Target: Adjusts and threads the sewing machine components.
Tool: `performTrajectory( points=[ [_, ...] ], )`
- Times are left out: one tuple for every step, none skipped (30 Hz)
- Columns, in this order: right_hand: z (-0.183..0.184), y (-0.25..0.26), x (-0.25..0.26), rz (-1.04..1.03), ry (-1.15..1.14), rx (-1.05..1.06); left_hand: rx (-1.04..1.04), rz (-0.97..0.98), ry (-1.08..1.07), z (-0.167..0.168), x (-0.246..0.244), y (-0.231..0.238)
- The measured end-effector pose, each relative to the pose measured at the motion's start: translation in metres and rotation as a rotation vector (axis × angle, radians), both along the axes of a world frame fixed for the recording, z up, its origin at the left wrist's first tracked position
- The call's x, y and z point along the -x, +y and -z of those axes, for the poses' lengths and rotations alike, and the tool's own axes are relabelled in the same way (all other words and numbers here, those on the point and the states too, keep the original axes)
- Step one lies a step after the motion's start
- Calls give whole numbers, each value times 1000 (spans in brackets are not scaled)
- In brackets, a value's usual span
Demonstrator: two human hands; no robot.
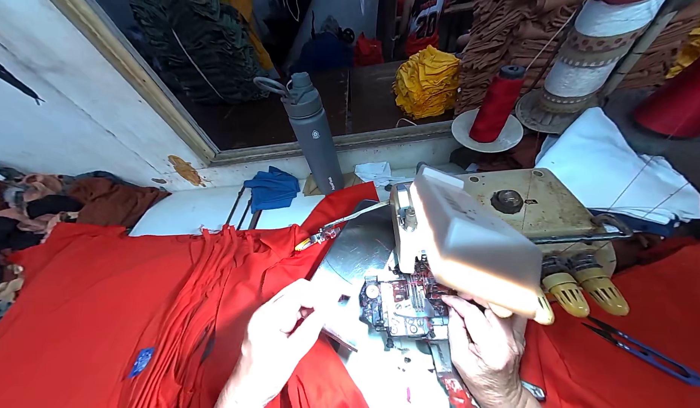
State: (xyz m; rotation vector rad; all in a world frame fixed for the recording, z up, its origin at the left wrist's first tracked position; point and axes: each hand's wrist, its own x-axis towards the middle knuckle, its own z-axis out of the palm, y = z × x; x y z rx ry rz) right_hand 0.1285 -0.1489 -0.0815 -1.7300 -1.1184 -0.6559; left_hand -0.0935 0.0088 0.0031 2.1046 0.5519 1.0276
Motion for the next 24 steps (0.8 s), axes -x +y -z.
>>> performTrajectory(
  points=[
    [0,0,0,-7,4,-2,101,44,-74,-3,0,0],
    [0,0,0,-11,8,-1,198,118,-153,-5,-1,0],
    [0,0,-1,-12,8,1,277,203,-215,-4,0,0],
    [1,0,-1,-9,6,0,347,279,-256,-3,0,0],
    [1,0,0,-6,8,-3,411,344,-287,-1,-1,-2],
    [1,0,0,-2,8,-3,469,400,-316,1,-3,-5],
    [1,0,0,0,8,-1,521,443,-345,2,-6,-8],
    [1,0,0,1,7,1,557,462,-368,4,-9,-12],
    [1,0,0,5,7,0,558,454,-367,6,-13,-15],
    [1,0,0,6,7,-1,537,415,-342,7,-17,-17],
    [1,0,0,3,8,-2,502,376,-303,8,-19,-18],
    [2,0,0,2,10,-5,481,351,-277,7,-22,-17],
    [2,0,0,-1,12,-5,478,309,-258,3,-25,-17],
    [2,0,0,-2,11,-3,487,249,-238,-1,-28,-17],
    [1,-1,0,-1,9,2,492,196,-218,-5,-31,-14],
    [1,-1,0,2,6,7,491,153,-197,-6,-33,-10],
    [1,0,0,7,4,9,464,114,-166,-6,-35,-4],
    [1,0,0,7,3,13,395,97,-124,-4,-36,4],
    [1,0,0,9,-1,18,277,63,-57,-5,-37,9],
    [1,-1,-1,11,-8,26,146,-5,48,-14,-40,9],
    [0,-2,-2,15,-16,36,103,-102,178,-36,-49,-2],
    [0,-2,-2,14,-22,44,182,-218,332,-75,-66,-24],
    [1,-3,-3,1,-22,48,268,-325,485,-113,-86,-43],
    [1,-5,-5,-16,-22,47,329,-401,597,-144,-104,-56]
  ],
)
